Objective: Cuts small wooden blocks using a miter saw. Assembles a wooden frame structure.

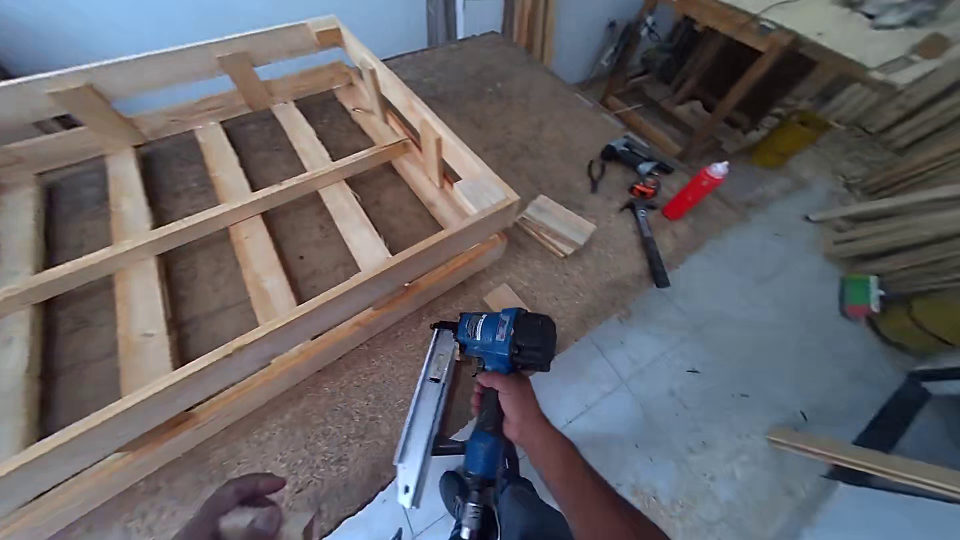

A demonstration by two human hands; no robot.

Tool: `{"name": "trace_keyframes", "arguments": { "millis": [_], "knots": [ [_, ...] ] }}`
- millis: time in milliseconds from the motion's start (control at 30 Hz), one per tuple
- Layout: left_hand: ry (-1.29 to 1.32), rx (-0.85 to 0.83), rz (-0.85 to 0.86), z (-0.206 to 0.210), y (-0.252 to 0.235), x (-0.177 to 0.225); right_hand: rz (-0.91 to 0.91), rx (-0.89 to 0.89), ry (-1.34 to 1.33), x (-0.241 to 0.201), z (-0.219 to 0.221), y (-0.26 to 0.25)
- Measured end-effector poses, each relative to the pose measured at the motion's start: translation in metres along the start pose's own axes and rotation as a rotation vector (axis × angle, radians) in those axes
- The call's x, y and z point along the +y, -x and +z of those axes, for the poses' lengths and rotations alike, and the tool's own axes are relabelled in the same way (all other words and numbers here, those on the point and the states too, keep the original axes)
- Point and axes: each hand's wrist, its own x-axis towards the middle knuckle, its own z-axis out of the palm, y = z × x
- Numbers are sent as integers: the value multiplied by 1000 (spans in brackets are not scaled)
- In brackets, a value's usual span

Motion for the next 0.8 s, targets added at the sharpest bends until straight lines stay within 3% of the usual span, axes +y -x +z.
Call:
{"name": "trace_keyframes", "arguments": {
  "millis": [233, 400, 500, 633, 800],
  "knots": [
    [-180, 15, 26, 63, -62, 28, -190, 332, 344, -102, -78, 13],
    [-646, 185, 187, 92, -133, 78, -342, 390, 763, -202, -101, -23],
    [-872, 243, 94, 109, -199, 106, -467, 390, 997, -246, -108, -25],
    [-1004, 171, -208, 115, -260, 96, -528, 333, 1057, -253, -133, 23],
    [-1008, 118, -265, 103, -253, 98, -467, 207, 982, -220, -158, 63]
  ]
}}
